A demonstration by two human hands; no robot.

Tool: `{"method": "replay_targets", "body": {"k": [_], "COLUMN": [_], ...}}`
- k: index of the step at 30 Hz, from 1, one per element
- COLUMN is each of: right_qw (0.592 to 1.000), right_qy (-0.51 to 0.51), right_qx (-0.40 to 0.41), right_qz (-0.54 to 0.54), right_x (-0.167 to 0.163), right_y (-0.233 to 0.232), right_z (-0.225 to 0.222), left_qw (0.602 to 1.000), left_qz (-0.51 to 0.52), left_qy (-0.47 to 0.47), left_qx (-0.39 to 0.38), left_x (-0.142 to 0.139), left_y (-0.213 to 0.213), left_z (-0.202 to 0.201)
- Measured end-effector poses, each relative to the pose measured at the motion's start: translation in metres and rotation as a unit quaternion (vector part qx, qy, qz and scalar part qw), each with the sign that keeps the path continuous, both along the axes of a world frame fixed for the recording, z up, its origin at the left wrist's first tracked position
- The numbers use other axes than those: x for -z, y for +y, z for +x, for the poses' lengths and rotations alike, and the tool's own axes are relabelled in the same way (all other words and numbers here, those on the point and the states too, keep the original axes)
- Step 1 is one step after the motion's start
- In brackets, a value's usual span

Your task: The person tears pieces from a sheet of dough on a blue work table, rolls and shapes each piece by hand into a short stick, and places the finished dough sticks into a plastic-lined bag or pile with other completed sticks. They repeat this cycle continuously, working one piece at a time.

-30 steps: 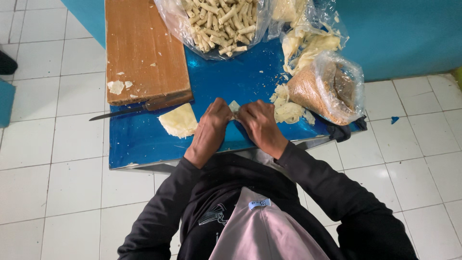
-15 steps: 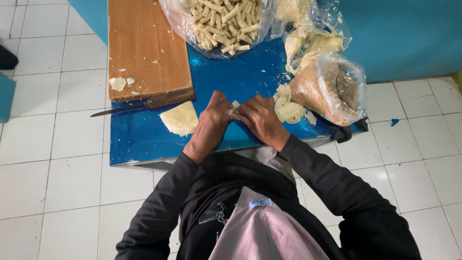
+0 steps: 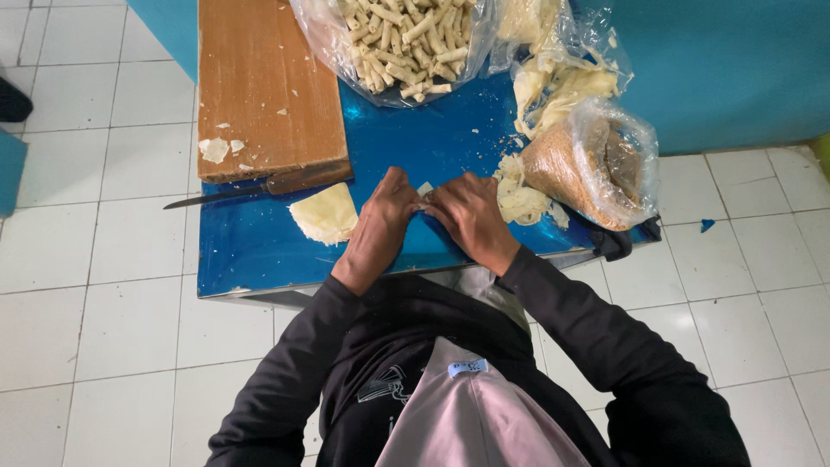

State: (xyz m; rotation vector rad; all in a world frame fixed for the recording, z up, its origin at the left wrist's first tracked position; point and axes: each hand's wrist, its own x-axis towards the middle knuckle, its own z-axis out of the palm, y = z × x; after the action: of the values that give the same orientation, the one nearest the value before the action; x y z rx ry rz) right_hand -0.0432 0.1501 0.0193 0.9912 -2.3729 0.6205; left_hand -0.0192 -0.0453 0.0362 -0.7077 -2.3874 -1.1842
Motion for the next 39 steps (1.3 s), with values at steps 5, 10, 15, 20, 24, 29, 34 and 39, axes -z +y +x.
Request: {"method": "replay_targets", "body": {"k": [5, 10, 15, 20, 24, 29, 34, 39], "right_qw": [0.999, 0.998, 0.993, 0.987, 0.984, 0.991, 0.997, 0.996], "right_qy": [0.029, 0.032, 0.073, 0.079, 0.053, -0.078, -0.05, 0.012], "right_qx": [0.03, 0.038, 0.051, 0.076, 0.091, 0.057, 0.019, 0.025], "right_qz": [0.034, 0.038, 0.079, 0.116, 0.141, 0.093, 0.052, 0.089], "right_x": [-0.001, -0.002, -0.004, -0.004, -0.004, -0.006, -0.003, -0.002], "right_y": [-0.002, -0.002, -0.005, -0.009, -0.009, -0.003, -0.001, -0.009], "right_z": [0.001, 0.006, 0.006, 0.007, -0.003, -0.029, -0.036, -0.034], "left_qw": [0.999, 0.993, 0.992, 0.963, 0.91, 0.918, 0.925, 0.935], "left_qz": [-0.015, -0.085, -0.08, -0.074, -0.123, -0.116, -0.089, -0.063], "left_qy": [-0.027, 0.029, 0.004, 0.105, 0.003, -0.008, -0.025, -0.011], "left_qx": [-0.025, -0.071, -0.093, -0.238, -0.397, -0.379, -0.368, -0.348], "left_x": [-0.003, 0.0, 0.006, 0.006, 0.006, 0.009, 0.007, 0.005], "left_y": [0.003, 0.008, 0.005, -0.037, -0.076, -0.079, -0.075, -0.073], "left_z": [0.008, 0.002, 0.014, 0.038, 0.042, 0.055, 0.053, 0.049]}}
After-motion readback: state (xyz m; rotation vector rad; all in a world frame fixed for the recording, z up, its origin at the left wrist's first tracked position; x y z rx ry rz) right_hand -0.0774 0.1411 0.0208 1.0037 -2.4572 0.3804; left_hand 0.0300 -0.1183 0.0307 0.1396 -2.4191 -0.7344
